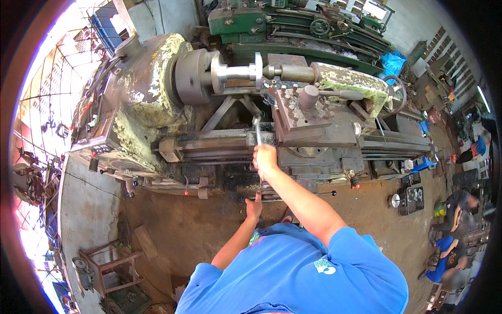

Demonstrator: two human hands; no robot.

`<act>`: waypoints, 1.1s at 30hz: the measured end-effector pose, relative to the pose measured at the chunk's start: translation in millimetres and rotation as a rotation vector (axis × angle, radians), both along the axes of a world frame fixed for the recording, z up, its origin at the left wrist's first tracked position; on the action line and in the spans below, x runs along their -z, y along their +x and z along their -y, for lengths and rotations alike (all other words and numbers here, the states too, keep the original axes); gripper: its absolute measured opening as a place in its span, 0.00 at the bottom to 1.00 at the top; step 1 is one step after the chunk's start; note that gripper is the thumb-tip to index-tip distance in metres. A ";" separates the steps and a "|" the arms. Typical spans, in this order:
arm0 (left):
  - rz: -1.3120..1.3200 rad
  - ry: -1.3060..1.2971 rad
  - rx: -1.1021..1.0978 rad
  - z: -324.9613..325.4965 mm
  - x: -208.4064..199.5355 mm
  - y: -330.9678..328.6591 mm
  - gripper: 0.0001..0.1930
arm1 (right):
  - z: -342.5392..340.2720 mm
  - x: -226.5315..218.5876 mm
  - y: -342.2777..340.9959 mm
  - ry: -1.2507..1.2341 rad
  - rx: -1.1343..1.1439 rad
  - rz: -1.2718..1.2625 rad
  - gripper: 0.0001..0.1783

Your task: The person operates a metal lathe, turning handwheels and levers to adjust the carriage and tool post while a cylindrical metal workpiece rotates. The person repeatedly moves the tool along the workpiece and makes small adjustments to the machine controls.

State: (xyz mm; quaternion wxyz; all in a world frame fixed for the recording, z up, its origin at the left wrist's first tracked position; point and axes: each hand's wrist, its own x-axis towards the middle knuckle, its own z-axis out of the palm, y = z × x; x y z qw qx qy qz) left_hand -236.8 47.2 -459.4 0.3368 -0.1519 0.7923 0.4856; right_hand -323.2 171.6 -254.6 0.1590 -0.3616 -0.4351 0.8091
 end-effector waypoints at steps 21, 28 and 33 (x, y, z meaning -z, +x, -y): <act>-0.033 -0.034 0.051 7.2 10.5 8.1 0.52 | -45.5 -31.0 -75.6 0.150 0.124 -0.036 0.09; 0.022 -0.003 0.094 9.4 10.0 9.9 0.57 | -19.2 5.8 -43.7 0.116 0.071 0.027 0.15; 0.027 0.027 0.062 13.0 -9.7 13.0 0.56 | -2.4 -10.3 -1.4 -0.091 -0.035 -0.001 0.11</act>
